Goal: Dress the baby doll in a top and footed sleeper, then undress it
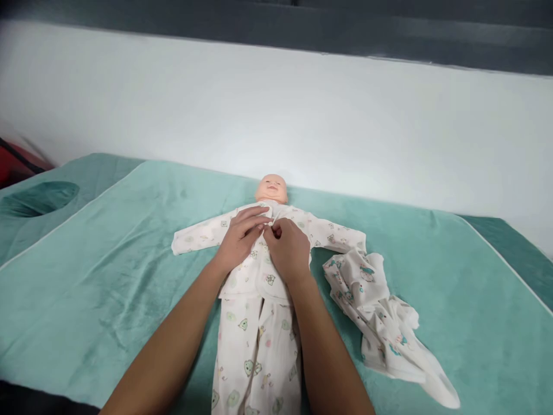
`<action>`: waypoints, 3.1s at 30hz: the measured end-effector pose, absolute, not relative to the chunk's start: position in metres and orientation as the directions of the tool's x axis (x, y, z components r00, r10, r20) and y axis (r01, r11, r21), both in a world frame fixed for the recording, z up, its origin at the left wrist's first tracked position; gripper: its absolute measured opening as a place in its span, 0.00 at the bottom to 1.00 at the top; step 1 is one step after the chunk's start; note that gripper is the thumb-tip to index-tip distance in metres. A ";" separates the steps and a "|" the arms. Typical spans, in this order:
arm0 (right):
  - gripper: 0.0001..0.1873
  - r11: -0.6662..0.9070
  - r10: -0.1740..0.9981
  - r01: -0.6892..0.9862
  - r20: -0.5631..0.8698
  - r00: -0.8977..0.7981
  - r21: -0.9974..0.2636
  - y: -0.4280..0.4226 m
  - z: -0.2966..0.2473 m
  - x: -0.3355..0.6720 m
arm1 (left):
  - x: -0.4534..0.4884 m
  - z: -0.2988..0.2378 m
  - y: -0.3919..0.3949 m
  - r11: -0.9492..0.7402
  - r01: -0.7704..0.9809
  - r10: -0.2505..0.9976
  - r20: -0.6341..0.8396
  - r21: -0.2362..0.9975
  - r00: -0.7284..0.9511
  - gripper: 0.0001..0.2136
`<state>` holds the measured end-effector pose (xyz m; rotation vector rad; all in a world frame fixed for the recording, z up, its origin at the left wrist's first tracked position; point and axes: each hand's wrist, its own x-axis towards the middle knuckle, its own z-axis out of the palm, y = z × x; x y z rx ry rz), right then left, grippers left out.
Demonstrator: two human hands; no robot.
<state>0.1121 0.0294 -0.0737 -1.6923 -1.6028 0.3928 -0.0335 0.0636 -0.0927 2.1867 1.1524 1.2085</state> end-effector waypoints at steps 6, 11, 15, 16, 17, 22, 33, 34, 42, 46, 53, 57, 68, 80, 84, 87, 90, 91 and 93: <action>0.13 0.094 0.984 0.282 0.131 0.117 -0.955 0.040 -0.081 0.130 | -0.033 -0.091 0.065 -0.578 0.468 0.815 0.498 0.669 0.295 0.13; 0.12 0.083 0.979 -0.037 0.074 0.188 -0.996 0.049 -0.092 0.136 | -0.033 -0.090 0.062 -0.579 0.478 0.814 0.495 0.660 0.304 0.14; 0.11 0.122 0.950 0.049 0.131 0.284 -0.991 0.048 -0.089 0.132 | -0.034 -0.089 0.060 -0.591 0.441 0.807 0.505 0.675 0.306 0.13; 0.11 0.130 0.946 0.094 0.151 0.286 -0.987 0.045 -0.087 0.130 | -0.035 -0.088 0.060 -0.601 0.423 0.799 0.505 0.679 0.326 0.13; 0.11 0.142 0.944 0.140 0.177 0.280 -0.980 0.042 -0.084 0.128 | -0.036 -0.086 0.059 -0.616 0.402 0.787 0.504 0.677 0.357 0.13; 0.13 0.252 0.870 0.223 0.321 0.375 -0.942 0.013 -0.078 0.117 | -0.042 -0.075 0.054 -0.671 0.368 0.720 0.446 0.644 0.532 0.10; 0.17 0.209 0.970 0.746 0.228 -0.079 -0.632 -0.021 -0.064 0.126 | -0.049 -0.071 0.049 -0.622 0.351 0.720 0.333 0.700 0.609 0.04; 0.16 0.196 0.974 0.760 0.215 -0.076 -0.620 -0.021 -0.062 0.126 | -0.049 -0.072 0.049 -0.622 0.355 0.720 0.331 0.698 0.610 0.04; 0.12 0.242 0.968 0.538 0.165 -0.187 -0.808 -0.013 -0.068 0.141 | -0.049 -0.073 0.050 -0.636 0.369 0.714 0.335 0.678 0.615 0.07; 0.13 0.123 0.976 0.280 0.065 -0.207 -0.952 -0.008 -0.073 0.150 | -0.047 -0.074 0.051 -0.636 0.374 0.720 0.343 0.675 0.604 0.08; 0.14 0.064 0.995 0.163 0.050 -0.088 -0.984 -0.006 -0.076 0.143 | -0.045 -0.075 0.052 -0.636 0.374 0.724 0.354 0.675 0.592 0.09; 0.12 0.139 0.990 0.227 0.128 -0.064 -0.964 -0.005 -0.077 0.141 | -0.047 -0.073 0.052 -0.633 0.368 0.718 0.338 0.681 0.609 0.10; 0.10 0.121 0.987 0.233 0.093 -0.131 -0.965 -0.003 -0.078 0.150 | -0.049 -0.072 0.052 -0.614 0.352 0.717 0.312 0.706 0.623 0.10; 0.05 0.109 0.994 0.288 0.110 -0.014 -0.952 -0.003 -0.081 0.140 | -0.049 -0.070 0.053 -0.582 0.356 0.731 0.278 0.731 0.624 0.11; 0.04 0.121 0.991 0.324 0.133 0.016 -0.939 -0.004 -0.081 0.137 | -0.048 -0.070 0.054 -0.589 0.345 0.732 0.300 0.731 0.612 0.11; 0.04 0.129 0.988 0.362 0.149 0.027 -0.923 -0.004 -0.081 0.136 | -0.048 -0.070 0.054 -0.593 0.350 0.730 0.301 0.725 0.614 0.12; 0.05 0.138 0.986 0.376 0.163 0.037 -0.916 -0.004 -0.082 0.135 | -0.048 -0.070 0.054 -0.605 0.356 0.724 0.305 0.712 0.619 0.12; 0.04 0.141 0.985 0.377 0.166 0.035 -0.916 -0.004 -0.082 0.135 | -0.047 -0.071 0.054 -0.612 0.361 0.722 0.312 0.703 0.617 0.11; 0.04 0.146 0.985 0.381 0.168 0.026 -0.913 -0.004 -0.082 0.135 | -0.047 -0.073 0.054 -0.628 0.373 0.720 0.329 0.683 0.611 0.10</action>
